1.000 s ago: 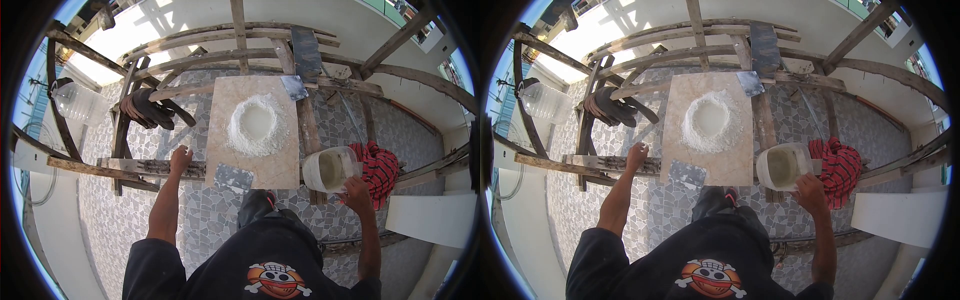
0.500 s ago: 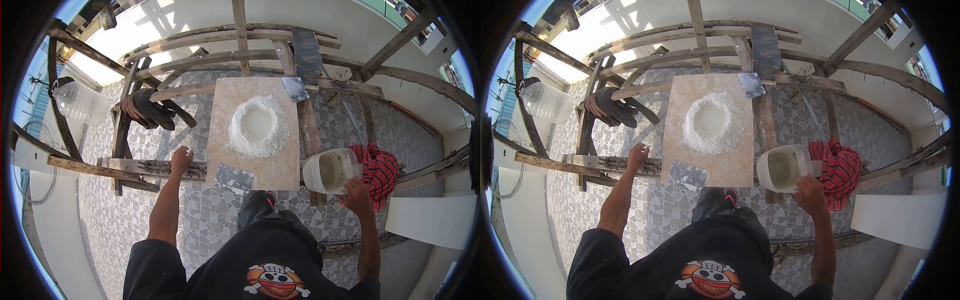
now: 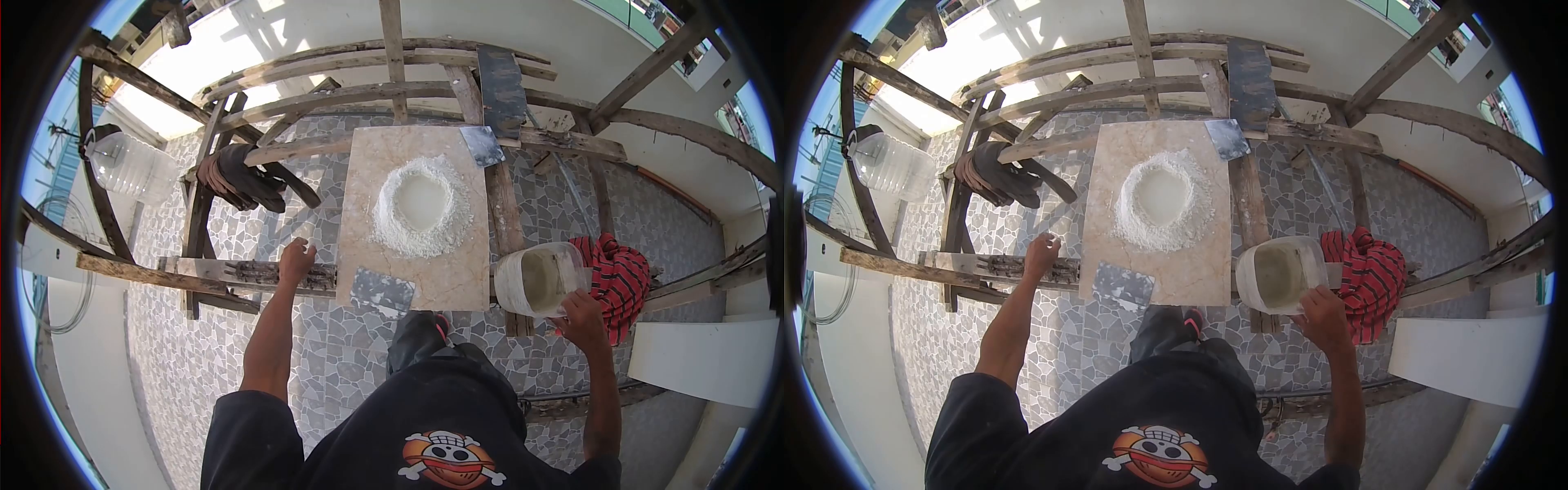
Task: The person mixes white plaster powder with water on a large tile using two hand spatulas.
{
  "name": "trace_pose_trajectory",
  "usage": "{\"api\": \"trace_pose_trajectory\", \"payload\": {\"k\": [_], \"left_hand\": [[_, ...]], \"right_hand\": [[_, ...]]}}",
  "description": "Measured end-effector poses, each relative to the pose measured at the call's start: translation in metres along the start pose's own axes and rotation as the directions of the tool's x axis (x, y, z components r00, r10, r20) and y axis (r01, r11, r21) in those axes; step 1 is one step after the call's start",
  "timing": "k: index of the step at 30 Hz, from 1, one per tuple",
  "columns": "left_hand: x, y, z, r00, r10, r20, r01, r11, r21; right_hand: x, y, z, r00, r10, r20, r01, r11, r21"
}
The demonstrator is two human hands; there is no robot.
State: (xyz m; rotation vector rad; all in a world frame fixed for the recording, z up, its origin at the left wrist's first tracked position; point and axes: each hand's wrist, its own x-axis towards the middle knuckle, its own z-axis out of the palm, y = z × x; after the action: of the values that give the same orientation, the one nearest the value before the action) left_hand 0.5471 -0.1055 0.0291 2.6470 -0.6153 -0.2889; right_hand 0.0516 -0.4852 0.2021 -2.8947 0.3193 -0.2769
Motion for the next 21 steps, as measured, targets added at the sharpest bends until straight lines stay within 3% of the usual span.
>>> {"api": "trace_pose_trajectory", "payload": {"k": [6,21], "left_hand": [[0.0,0.0,-0.001,1.0,0.007,0.003,-0.007,1.0,0.009],[-0.003,0.003,-0.002,1.0,0.009,-0.028,-0.01,0.999,-0.036]], "right_hand": [[0.0,0.0,0.0,1.0,-0.004,0.007,0.004,1.0,0.007],[0.014,0.008,-0.012,0.96,-0.261,0.104,0.271,0.957,-0.104]]}}
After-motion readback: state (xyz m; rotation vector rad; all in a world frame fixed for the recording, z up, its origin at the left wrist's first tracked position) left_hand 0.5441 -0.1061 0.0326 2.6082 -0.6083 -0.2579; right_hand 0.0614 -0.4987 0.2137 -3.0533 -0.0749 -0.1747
